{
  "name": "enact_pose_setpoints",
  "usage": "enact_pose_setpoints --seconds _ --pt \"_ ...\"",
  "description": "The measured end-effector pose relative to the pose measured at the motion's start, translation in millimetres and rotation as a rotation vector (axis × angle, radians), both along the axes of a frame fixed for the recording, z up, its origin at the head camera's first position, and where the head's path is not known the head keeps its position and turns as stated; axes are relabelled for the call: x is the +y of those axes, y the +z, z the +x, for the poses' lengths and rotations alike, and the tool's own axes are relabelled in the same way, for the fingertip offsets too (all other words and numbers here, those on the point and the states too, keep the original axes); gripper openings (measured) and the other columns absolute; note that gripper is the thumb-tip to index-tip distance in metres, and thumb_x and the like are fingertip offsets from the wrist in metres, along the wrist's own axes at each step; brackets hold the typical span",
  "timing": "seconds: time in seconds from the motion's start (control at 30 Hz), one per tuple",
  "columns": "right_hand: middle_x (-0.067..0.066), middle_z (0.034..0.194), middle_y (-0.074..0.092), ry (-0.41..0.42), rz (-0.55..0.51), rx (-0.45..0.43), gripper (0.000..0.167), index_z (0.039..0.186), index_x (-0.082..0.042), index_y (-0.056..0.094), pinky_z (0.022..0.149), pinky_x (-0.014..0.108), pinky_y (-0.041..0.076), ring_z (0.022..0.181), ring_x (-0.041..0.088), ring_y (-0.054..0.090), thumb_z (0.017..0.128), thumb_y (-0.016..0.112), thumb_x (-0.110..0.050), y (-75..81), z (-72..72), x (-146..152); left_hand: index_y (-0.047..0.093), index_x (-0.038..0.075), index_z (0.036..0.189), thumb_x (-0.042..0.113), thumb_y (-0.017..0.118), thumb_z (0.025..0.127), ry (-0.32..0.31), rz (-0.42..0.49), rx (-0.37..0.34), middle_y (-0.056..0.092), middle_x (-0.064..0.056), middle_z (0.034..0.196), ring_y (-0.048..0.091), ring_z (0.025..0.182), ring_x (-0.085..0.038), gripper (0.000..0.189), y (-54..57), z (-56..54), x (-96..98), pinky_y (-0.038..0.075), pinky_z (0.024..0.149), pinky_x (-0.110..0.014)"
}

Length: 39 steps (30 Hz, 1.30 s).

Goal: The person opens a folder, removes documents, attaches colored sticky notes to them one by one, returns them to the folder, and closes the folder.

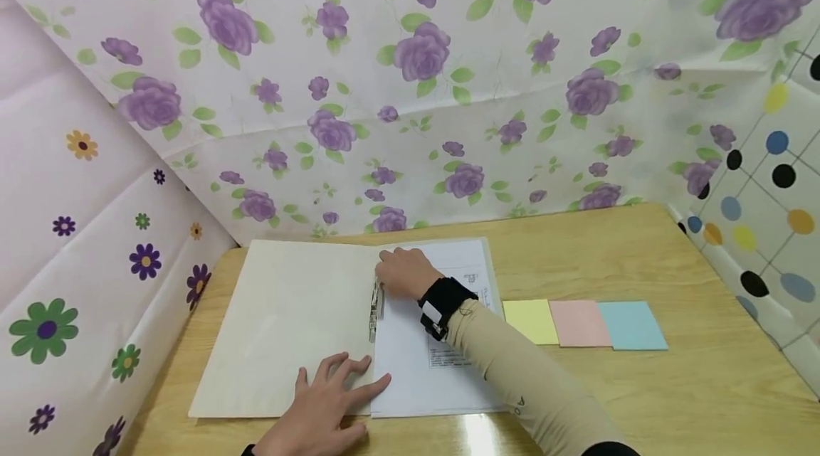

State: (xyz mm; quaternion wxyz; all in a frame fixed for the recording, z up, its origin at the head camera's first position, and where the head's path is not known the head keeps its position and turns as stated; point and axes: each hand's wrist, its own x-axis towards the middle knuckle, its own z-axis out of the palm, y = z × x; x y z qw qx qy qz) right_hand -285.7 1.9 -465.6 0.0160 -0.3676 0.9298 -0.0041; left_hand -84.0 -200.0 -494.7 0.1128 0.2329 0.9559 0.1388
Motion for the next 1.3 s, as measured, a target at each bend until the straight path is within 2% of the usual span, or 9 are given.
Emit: enact_pose_setpoints --seconds 0.2,0.3,0.43,0.6,0.83,0.97,1.13,1.23,1.3 --pt "0.016 0.137 0.072 -0.043 -0.148 -0.090 0.043 0.154 -0.022 0.071 0.077 0.045 0.061 0.110 0.033 0.071 0.112 0.068 -0.025 -18.5 3.8 19 0.063 0.049 0.158 0.064 0.068 0.092 -0.032 0.001 -0.022 0.061 -0.006 0.163 0.051 0.146 -0.052 0.069 -6.7 -1.0 -2.2 0.036 0.089 -0.103" --pt "0.024 0.151 0.067 -0.134 -0.298 -0.194 0.061 0.162 -0.016 0.063 0.091 0.056 0.064 0.128 0.041 0.069 0.107 0.073 -0.039 -23.5 4.8 35 0.063 0.049 0.158 0.068 0.069 0.091 -0.019 -0.024 -0.068 0.061 -0.005 0.164 0.051 0.147 -0.052 0.070 -2.7 -0.5 2.4 0.037 0.092 -0.103" --pt "0.030 0.162 0.059 -0.281 -0.471 -0.267 0.088 0.168 -0.011 0.053 0.110 0.069 0.058 0.147 0.050 0.059 0.099 0.076 -0.060 -28.4 4.6 64 0.065 0.046 0.157 0.068 0.072 0.089 -0.011 -0.052 -0.068 0.062 -0.007 0.163 0.052 0.147 -0.051 0.072 0.7 1.2 8.0 0.037 0.093 -0.102" --pt "0.036 0.167 0.053 -0.418 -0.586 -0.282 0.099 0.171 -0.006 0.045 0.120 0.073 0.050 0.154 0.056 0.052 0.097 0.080 -0.062 -21.8 6.5 113 0.064 0.046 0.158 0.060 0.071 0.088 0.017 -0.055 -0.049 0.060 -0.006 0.165 0.050 0.151 -0.049 0.072 3.0 -0.1 10.0 0.034 0.096 -0.104" --pt "0.042 0.157 0.053 -0.508 -0.614 -0.284 0.104 0.170 0.007 0.038 0.104 0.069 0.057 0.137 0.055 0.060 0.100 0.079 -0.057 -7.3 14.4 197 0.064 0.046 0.158 0.046 0.072 0.088 0.058 -0.027 0.006 0.061 -0.005 0.165 0.048 0.154 -0.048 0.071 7.9 -6.3 11.0 0.028 0.097 -0.106" --pt "0.041 0.155 0.054 -0.585 -0.622 -0.405 0.109 0.174 0.005 0.030 0.099 0.061 0.058 0.137 0.054 0.061 0.103 0.072 -0.066 -8.8 17.4 229 0.066 0.044 0.157 0.044 0.073 0.086 0.087 -0.041 0.034 0.062 -0.005 0.164 0.047 0.154 -0.047 0.071 10.6 -11.2 9.6 0.028 0.098 -0.105" --pt "0.038 0.163 0.050 -0.635 -0.657 -0.594 0.117 0.177 -0.002 0.026 0.103 0.054 0.058 0.145 0.054 0.057 0.099 0.067 -0.080 -12.4 16.9 235 0.067 0.041 0.156 0.042 0.071 0.085 0.095 -0.048 0.066 0.062 -0.006 0.163 0.049 0.152 -0.046 0.072 13.4 -16.2 8.5 0.029 0.101 -0.104" --pt "0.028 0.136 0.064 -0.647 -0.750 -0.729 0.115 0.177 0.000 0.023 0.091 0.043 0.056 0.114 0.039 0.066 0.102 0.067 -0.075 -12.4 19.3 225 0.067 0.041 0.157 0.043 0.070 0.086 0.092 -0.044 0.066 0.062 -0.006 0.164 0.049 0.152 -0.047 0.071 13.9 -16.6 9.4 0.028 0.101 -0.104" --pt "0.014 0.110 0.061 -0.653 -0.836 -0.832 0.112 0.177 0.001 0.021 0.082 0.037 0.051 0.091 0.025 0.058 0.104 0.069 -0.070 -12.1 22.5 215 0.067 0.041 0.157 0.043 0.071 0.085 0.091 -0.043 0.060 0.062 -0.007 0.164 0.048 0.153 -0.048 0.071 14.0 -16.1 9.9 0.027 0.101 -0.105"
